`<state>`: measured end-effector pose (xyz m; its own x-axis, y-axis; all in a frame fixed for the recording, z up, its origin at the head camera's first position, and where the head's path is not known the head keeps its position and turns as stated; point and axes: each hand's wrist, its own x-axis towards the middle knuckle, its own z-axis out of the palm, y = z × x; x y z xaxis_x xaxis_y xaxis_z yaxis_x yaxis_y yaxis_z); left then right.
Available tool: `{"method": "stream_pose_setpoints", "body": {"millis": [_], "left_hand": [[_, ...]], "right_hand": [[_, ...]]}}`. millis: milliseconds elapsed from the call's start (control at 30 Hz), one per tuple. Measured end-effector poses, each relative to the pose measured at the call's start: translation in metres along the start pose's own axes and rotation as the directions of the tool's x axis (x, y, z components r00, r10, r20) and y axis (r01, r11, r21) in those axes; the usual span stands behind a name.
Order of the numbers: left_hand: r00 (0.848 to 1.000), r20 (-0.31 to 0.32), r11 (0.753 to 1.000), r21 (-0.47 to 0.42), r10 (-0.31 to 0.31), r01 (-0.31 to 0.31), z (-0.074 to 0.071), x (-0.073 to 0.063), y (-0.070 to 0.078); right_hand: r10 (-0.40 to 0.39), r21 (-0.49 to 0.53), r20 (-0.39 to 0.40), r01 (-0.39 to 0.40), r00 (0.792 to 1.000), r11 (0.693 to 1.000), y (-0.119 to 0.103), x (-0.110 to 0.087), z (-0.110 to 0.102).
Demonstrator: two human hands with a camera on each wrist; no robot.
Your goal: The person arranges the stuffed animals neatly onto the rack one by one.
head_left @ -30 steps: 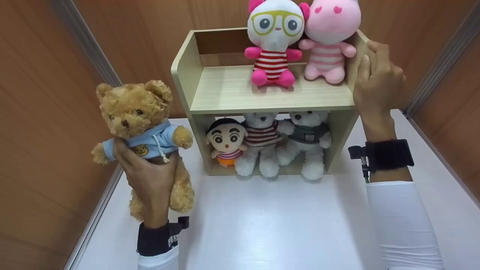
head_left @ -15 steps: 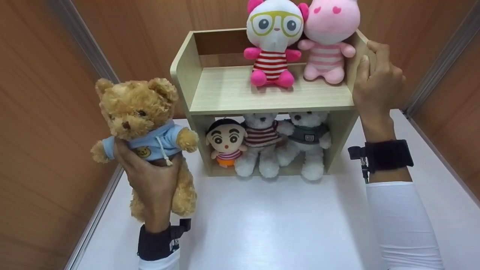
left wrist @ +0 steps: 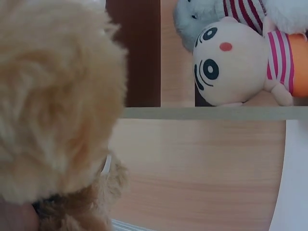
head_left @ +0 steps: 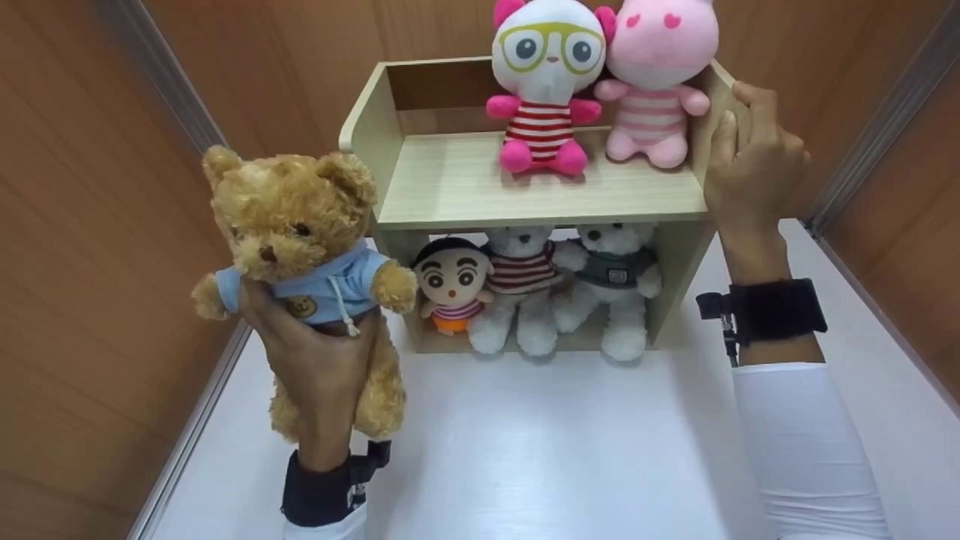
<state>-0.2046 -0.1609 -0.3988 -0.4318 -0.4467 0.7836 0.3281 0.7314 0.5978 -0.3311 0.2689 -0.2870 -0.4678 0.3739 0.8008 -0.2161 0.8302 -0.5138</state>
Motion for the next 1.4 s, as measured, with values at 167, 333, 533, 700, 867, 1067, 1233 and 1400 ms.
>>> {"method": "stream_pose_setpoints", "body": {"millis": [167, 333, 533, 700, 867, 1067, 1233, 1400], "left_hand": [[1.000, 0.015, 1.000, -0.029, 0.009, -0.008, 0.004, -0.004, 0.010], [0.998, 0.033, 0.997, -0.053, 0.053, -0.051, 0.010, -0.009, 0.017], [0.995, 0.067, 0.997, -0.049, 0.069, -0.065, 0.016, -0.015, 0.023], [0.993, 0.075, 0.995, -0.063, 0.088, -0.083, 0.020, -0.017, 0.027], [0.993, 0.077, 0.994, -0.076, 0.090, -0.084, 0.022, -0.017, 0.034], [0.991, 0.069, 0.990, -0.088, 0.118, -0.111, 0.026, -0.014, 0.044], [0.990, 0.070, 0.989, -0.090, 0.125, -0.118, 0.030, -0.011, 0.052], [0.989, 0.067, 0.986, -0.112, 0.131, -0.123, 0.033, -0.008, 0.063]], "right_hand": [[-0.019, 0.009, -0.002, 0.019, 1.000, 1.000, -0.001, 0.000, 0.001], [-0.027, 0.011, 0.011, 0.027, 1.000, 1.000, -0.003, -0.002, 0.002], [-0.027, 0.004, 0.014, 0.027, 1.000, 1.000, 0.000, -0.004, 0.001], [-0.019, 0.000, -0.009, 0.019, 1.000, 1.000, 0.002, -0.006, 0.002], [0.000, 0.010, -0.031, 0.000, 1.000, 1.000, 0.003, -0.005, 0.002], [0.048, 0.089, -0.037, -0.045, 0.998, 0.995, 0.006, -0.001, 0.003], [0.104, 0.218, 0.019, -0.105, 0.994, 0.970, 0.007, 0.002, 0.002], [0.129, 0.349, 0.130, -0.167, 0.983, 0.922, 0.009, 0.003, 0.001]]}}
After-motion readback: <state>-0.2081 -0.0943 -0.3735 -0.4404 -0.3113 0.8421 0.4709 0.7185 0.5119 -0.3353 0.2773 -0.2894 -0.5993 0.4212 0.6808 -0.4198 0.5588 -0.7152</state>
